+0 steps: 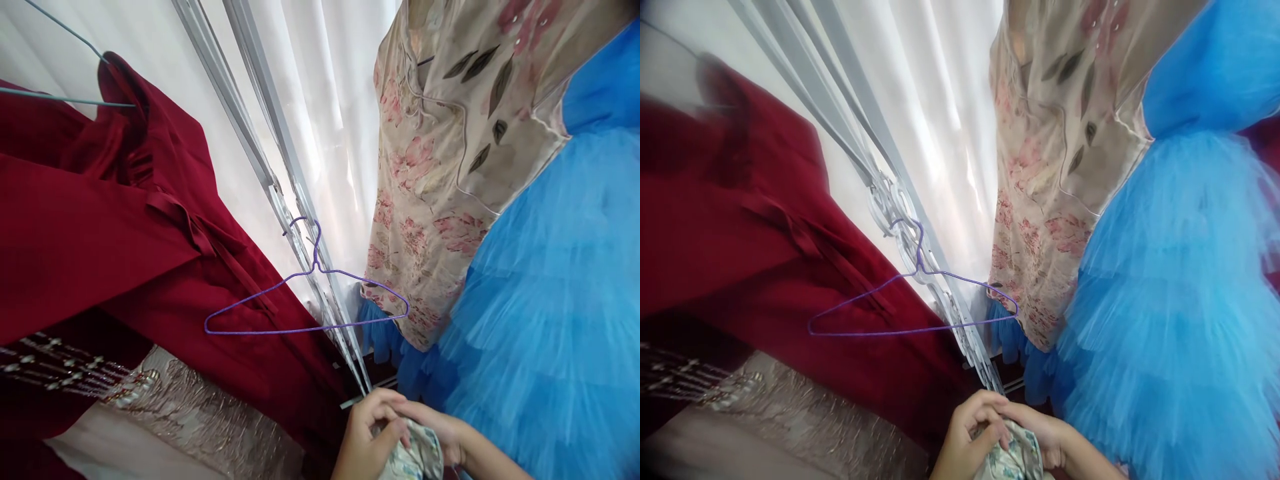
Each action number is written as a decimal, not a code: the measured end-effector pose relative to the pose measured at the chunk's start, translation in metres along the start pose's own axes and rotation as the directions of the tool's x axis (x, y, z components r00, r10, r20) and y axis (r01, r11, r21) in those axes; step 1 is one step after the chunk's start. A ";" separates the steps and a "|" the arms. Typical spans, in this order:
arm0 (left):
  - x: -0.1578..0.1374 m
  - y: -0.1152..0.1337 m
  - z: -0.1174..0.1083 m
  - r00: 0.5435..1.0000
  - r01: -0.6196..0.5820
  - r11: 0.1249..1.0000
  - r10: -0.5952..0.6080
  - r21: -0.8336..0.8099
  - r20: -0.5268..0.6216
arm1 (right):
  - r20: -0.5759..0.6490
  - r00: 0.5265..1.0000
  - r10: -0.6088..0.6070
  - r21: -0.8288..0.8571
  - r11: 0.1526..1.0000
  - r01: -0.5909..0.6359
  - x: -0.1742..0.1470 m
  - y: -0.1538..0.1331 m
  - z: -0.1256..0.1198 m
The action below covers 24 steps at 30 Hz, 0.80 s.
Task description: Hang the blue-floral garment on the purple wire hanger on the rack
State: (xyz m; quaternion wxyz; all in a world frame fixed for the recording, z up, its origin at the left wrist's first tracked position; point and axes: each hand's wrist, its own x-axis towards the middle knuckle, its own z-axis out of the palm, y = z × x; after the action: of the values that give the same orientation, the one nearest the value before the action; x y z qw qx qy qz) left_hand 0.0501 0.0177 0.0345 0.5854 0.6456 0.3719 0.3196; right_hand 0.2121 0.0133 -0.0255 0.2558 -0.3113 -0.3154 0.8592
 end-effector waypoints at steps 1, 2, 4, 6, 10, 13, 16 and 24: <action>-0.003 -0.007 -0.002 0.997 -0.016 0.999 0.019 0.052 -0.069 | -0.009 1.000 0.024 0.095 0.995 -0.023 -0.005 -0.004 0.000; -0.007 -0.014 -0.003 0.995 0.004 0.994 0.008 0.112 -0.103 | -0.017 0.999 0.031 0.150 0.988 -0.028 -0.010 -0.010 0.000; -0.018 -0.028 -0.004 0.987 0.137 0.977 -0.121 0.166 -0.104 | 0.007 1.000 0.010 0.055 0.998 -0.010 -0.019 -0.025 -0.002; -0.030 -0.042 -0.001 0.960 0.279 0.958 -0.278 0.067 -0.030 | 0.108 0.994 -0.028 -0.184 0.982 0.048 -0.028 -0.042 -0.004; -0.045 -0.063 0.005 0.950 0.302 0.942 -0.310 -0.148 -0.035 | 0.187 0.977 -0.106 -0.531 0.825 0.191 -0.048 -0.075 -0.005; -0.044 -0.065 0.001 0.920 0.330 0.940 -0.341 -0.088 -0.190 | 0.096 0.966 -0.240 -0.662 0.709 0.242 -0.070 -0.102 -0.008; -0.037 -0.052 -0.007 0.916 0.338 0.938 -0.309 0.076 -0.258 | 0.038 0.920 -0.390 -0.748 0.599 0.285 -0.094 -0.137 -0.016; -0.026 0.008 -0.018 0.956 0.108 0.949 -0.018 0.296 -0.293 | 0.272 0.706 -0.654 -0.837 0.200 0.509 -0.078 -0.244 -0.028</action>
State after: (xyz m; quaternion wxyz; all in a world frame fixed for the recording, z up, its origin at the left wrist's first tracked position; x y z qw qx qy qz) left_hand 0.0223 0.0041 0.0448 0.4272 0.6638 0.5187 0.3284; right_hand 0.3430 0.1379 0.1577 0.3856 -0.3128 -0.7786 0.3837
